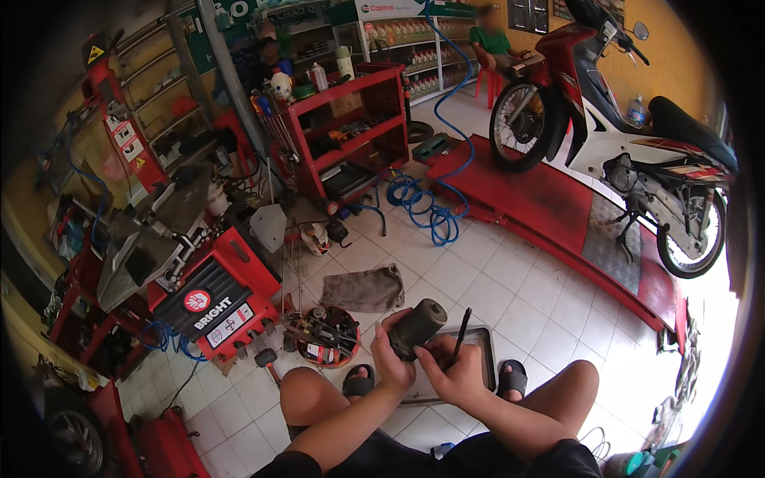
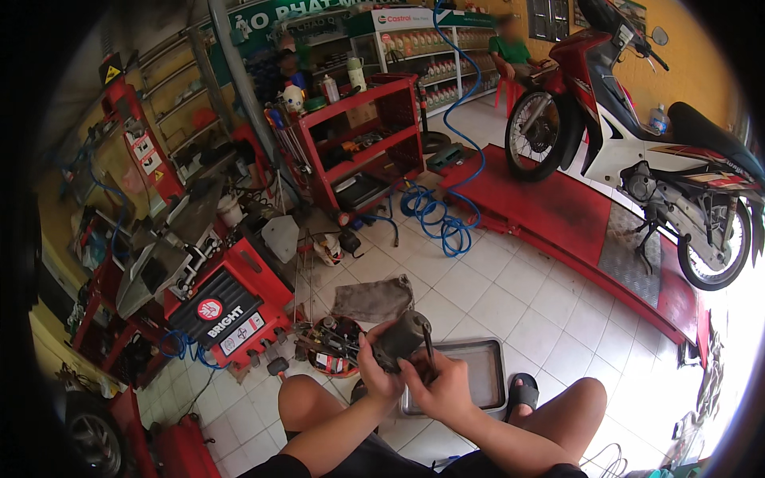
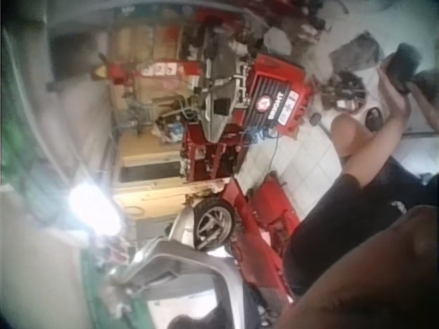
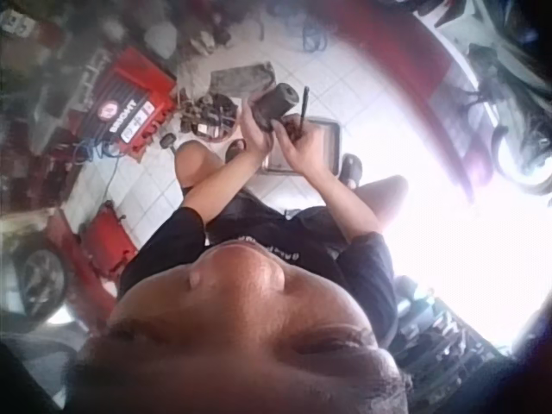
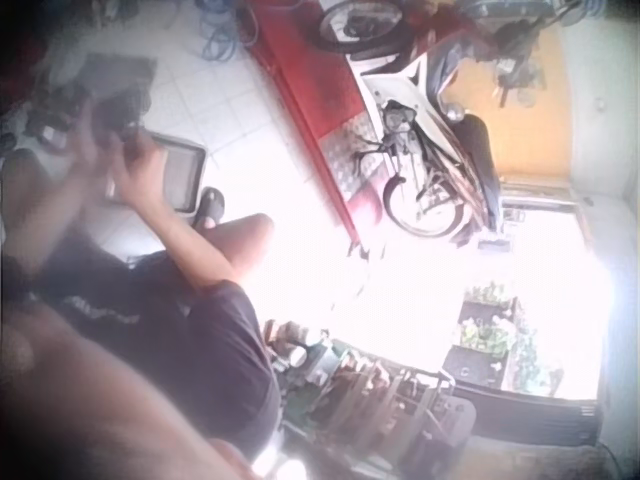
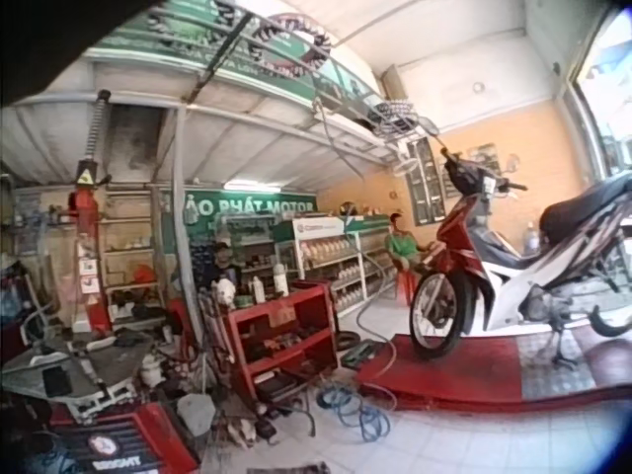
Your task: The person holds a cylindrical motorcycle part and uses a screwdriver to pry and scrape at its internal components. They rotate the part to access different areas and continue the prying action throughout the video.
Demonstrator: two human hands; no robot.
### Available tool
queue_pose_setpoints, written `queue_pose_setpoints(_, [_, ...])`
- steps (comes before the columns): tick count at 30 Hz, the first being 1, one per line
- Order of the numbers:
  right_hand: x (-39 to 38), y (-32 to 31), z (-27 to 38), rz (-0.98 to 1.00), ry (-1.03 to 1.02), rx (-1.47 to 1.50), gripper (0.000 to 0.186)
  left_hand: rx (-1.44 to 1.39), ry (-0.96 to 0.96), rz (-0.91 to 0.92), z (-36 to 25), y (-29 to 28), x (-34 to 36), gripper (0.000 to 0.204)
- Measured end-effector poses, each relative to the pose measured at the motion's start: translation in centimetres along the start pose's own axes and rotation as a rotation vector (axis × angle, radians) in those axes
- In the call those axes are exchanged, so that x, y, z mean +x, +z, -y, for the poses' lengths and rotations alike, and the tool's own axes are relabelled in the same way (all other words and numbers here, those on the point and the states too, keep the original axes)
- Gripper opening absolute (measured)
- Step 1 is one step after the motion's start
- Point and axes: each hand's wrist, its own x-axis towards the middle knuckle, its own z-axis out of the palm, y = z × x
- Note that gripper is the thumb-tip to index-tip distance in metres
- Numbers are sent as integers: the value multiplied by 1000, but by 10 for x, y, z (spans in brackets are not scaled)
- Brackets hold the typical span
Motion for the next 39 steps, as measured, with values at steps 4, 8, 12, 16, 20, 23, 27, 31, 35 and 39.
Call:
queue_pose_setpoints(4, [-1,-7,9,46,40,-23,13,-11,-27,-25,-6,2,-1,65])
queue_pose_setpoints(8, [-1,-8,13,30,46,-7,15,34,26,-11,-4,4,0,64])
queue_pose_setpoints(12, [-2,-6,5,29,47,-15,15,-10,-8,-10,-2,3,0,64])
queue_pose_setpoints(16, [-1,-5,8,30,58,21,12,41,5,-10,-4,1,0,65])
queue_pose_setpoints(20, [-3,-4,6,21,88,51,13,59,37,3,-6,4,0,65])
queue_pose_setpoints(23, [-3,-4,4,35,136,78,14,89,41,11,-5,2,-1,64])
queue_pose_setpoints(27, [0,-5,8,89,166,61,16,-28,-39,-30,0,-2,-1,64])
queue_pose_setpoints(31, [-6,-4,5,49,154,87,16,-20,-22,7,-5,0,-3,64])
queue_pose_setpoints(35, [-1,0,4,29,129,84,17,12,-7,4,-5,-1,1,64])
queue_pose_setpoints(39, [2,-5,9,63,169,43,17,-39,-7,-18,1,-5,0,65])
